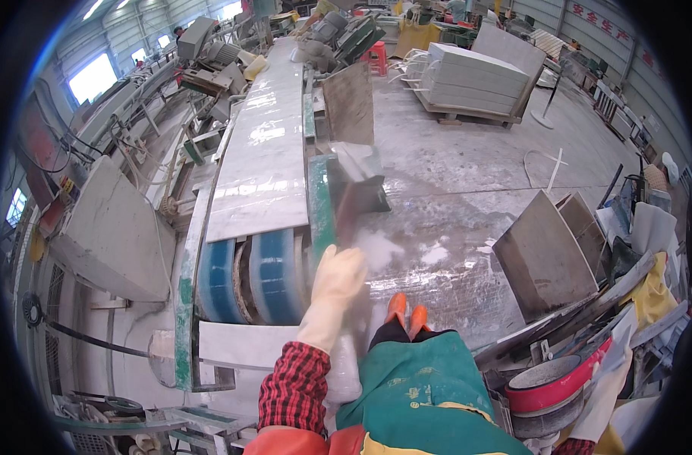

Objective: The person repeatedly picks up rectangular white blocks and places them onto a moving conveyor belt in a factory. The blocks travel along the belt into a processing machine while the person continues to feed more blocks one at a time.

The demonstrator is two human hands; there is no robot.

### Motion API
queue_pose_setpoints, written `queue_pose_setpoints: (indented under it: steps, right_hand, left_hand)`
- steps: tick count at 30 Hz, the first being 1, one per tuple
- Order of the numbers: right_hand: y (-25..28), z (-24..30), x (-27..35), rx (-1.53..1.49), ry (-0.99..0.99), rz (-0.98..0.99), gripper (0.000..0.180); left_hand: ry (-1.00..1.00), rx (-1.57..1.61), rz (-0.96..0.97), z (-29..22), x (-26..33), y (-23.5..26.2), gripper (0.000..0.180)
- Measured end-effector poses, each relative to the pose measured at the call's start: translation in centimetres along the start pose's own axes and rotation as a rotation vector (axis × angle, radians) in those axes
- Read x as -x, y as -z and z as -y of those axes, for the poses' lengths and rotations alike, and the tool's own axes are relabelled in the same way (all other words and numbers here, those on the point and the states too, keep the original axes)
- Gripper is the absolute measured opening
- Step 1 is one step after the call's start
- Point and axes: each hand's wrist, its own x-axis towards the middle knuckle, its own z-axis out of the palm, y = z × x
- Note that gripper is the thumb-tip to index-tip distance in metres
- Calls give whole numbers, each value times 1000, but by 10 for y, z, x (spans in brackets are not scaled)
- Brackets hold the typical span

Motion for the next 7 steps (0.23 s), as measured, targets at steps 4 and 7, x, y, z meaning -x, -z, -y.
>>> queue_pose_setpoints:
  steps: [4,7]
  right_hand:
    - [-83,9,20,-60,26,166,71]
    - [-155,7,49,-24,140,525,73]
  left_hand:
    - [261,304,-111,6,-4,-13,33]
    - [392,742,-179,2,-2,-20,44]
